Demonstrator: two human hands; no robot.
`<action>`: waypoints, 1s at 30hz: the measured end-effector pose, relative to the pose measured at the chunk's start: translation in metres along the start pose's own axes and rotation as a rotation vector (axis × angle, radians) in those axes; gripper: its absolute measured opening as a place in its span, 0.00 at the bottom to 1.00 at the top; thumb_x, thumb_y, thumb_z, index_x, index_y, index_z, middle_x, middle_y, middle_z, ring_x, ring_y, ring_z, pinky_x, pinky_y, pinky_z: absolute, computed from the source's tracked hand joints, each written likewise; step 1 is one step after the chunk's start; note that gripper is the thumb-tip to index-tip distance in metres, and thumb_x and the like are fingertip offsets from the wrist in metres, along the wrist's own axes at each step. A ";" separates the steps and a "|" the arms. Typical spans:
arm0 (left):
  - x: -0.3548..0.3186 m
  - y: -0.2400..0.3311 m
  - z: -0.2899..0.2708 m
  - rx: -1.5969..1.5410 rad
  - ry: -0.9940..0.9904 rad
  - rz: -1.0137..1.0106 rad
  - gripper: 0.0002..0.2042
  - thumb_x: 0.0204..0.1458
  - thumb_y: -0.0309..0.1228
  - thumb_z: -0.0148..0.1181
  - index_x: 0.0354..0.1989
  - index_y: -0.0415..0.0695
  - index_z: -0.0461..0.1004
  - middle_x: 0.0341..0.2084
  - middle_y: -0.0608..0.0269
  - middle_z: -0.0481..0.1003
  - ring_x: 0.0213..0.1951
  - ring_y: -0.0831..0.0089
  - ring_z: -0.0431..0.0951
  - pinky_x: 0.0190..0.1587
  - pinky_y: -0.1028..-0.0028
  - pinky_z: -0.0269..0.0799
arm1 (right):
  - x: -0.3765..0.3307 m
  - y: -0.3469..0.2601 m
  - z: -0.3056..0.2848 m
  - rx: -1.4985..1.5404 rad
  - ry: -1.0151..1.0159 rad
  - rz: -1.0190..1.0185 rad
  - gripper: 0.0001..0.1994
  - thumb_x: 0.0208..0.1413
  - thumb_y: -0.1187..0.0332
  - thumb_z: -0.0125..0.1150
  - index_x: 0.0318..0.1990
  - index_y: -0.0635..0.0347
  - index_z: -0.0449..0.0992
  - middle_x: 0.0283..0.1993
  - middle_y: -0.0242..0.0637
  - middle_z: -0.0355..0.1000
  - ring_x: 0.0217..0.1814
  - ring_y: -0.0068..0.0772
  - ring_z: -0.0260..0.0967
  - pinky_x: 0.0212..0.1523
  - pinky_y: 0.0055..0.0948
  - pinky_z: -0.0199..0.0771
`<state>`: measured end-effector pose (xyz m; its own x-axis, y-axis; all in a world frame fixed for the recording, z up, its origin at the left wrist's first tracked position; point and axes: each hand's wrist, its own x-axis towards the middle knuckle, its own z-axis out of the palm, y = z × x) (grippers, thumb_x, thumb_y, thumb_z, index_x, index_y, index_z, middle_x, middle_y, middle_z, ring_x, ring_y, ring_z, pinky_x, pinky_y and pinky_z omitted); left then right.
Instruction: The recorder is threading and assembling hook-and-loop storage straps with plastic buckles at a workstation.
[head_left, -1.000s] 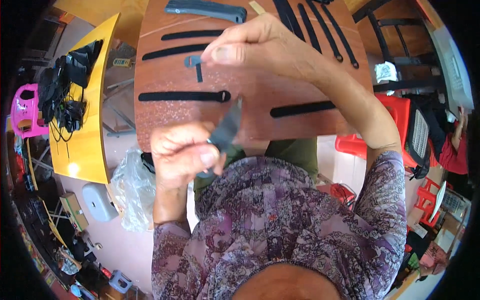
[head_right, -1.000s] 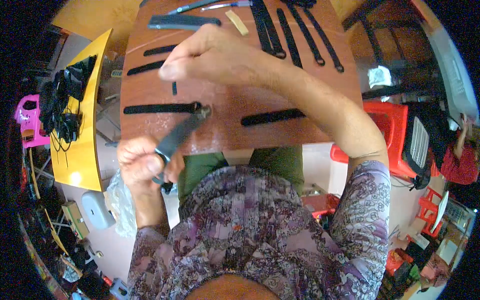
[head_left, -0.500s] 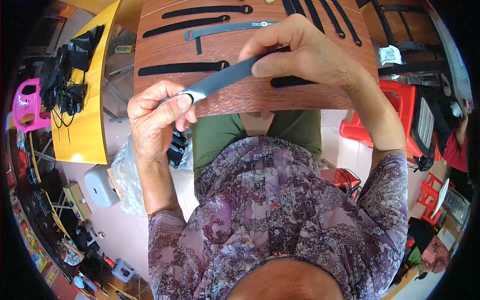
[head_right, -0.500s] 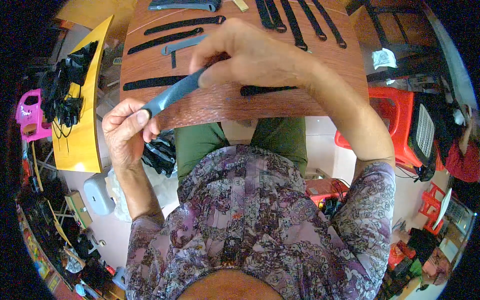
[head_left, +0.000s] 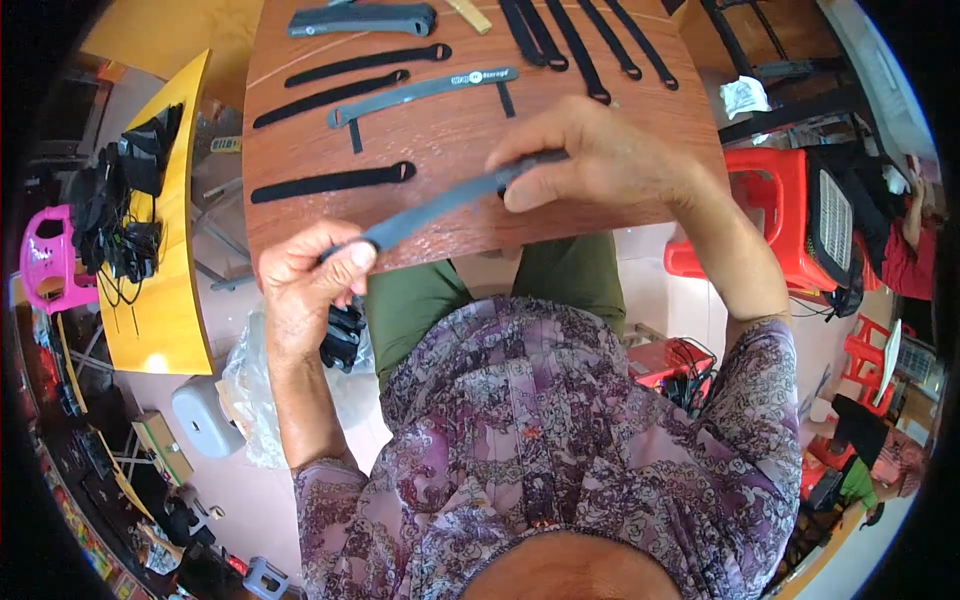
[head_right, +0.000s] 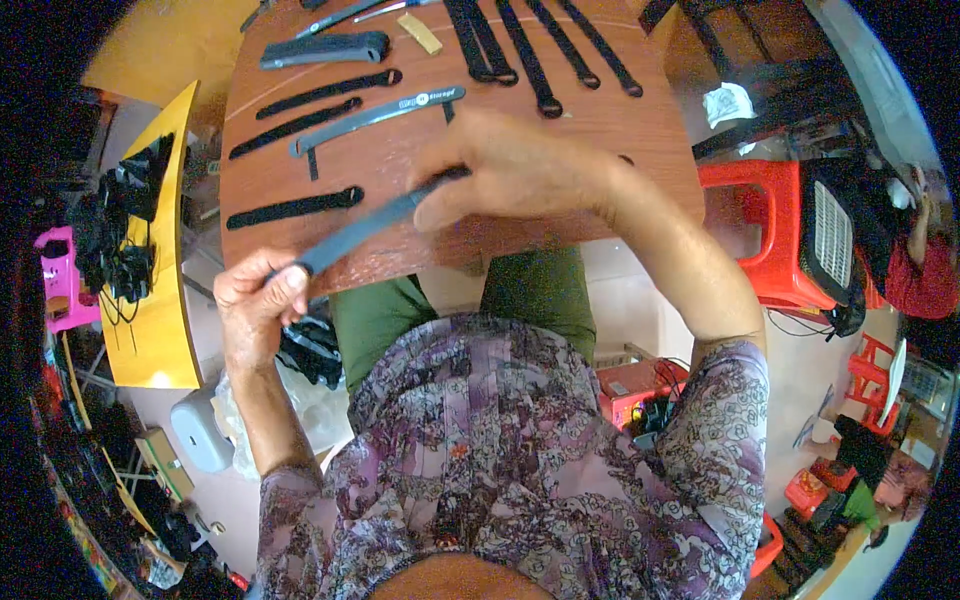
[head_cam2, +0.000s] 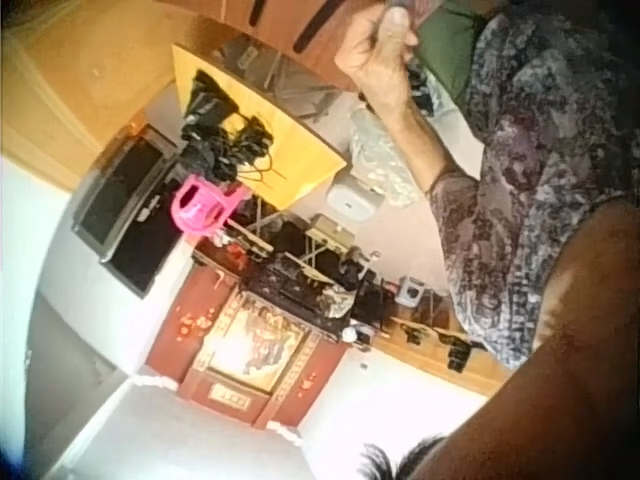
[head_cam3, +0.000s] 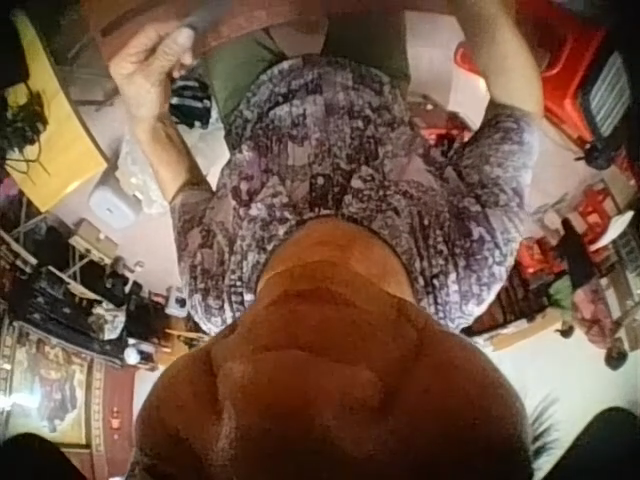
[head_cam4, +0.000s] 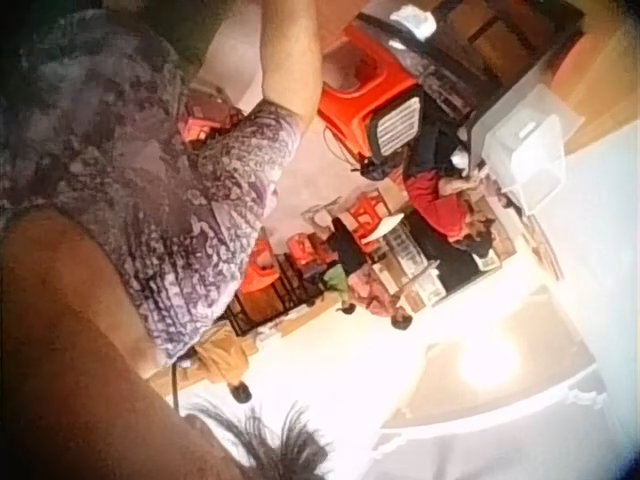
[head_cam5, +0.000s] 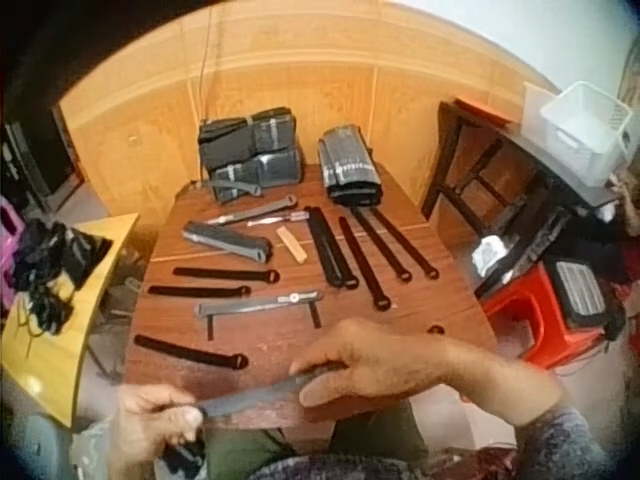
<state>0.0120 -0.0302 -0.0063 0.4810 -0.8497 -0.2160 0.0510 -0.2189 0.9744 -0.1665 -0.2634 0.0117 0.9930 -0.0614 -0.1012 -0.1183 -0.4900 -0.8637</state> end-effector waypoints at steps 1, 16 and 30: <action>-0.002 0.001 0.003 0.024 -0.018 -0.013 0.07 0.45 0.28 0.64 0.30 0.37 0.76 0.16 0.68 0.72 0.17 0.86 0.66 0.17 0.87 0.57 | -0.001 -0.001 0.001 -0.014 -0.020 -0.029 0.14 0.45 0.67 0.62 0.39 0.66 0.74 0.30 0.40 0.73 0.34 0.29 0.69 0.38 0.28 0.67; 0.032 0.011 0.021 -0.030 -0.182 0.036 0.08 0.50 0.28 0.58 0.35 0.35 0.73 0.17 0.67 0.72 0.16 0.86 0.64 0.19 0.86 0.59 | 0.008 -0.008 0.014 0.281 0.055 0.092 0.06 0.51 0.71 0.55 0.28 0.64 0.75 0.17 0.26 0.67 0.18 0.13 0.58 0.18 0.16 0.56; 0.084 0.012 -0.019 0.210 0.122 -0.053 0.04 0.49 0.26 0.57 0.28 0.38 0.74 0.16 0.66 0.72 0.14 0.84 0.63 0.18 0.85 0.56 | 0.089 0.006 0.015 0.261 0.178 0.111 0.10 0.47 0.68 0.54 0.22 0.67 0.75 0.12 0.34 0.67 0.14 0.21 0.63 0.17 0.24 0.62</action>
<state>0.0701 -0.0950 -0.0119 0.5856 -0.7728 -0.2448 -0.0984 -0.3675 0.9248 -0.0787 -0.2591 -0.0097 0.9551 -0.2645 -0.1338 -0.1982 -0.2342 -0.9518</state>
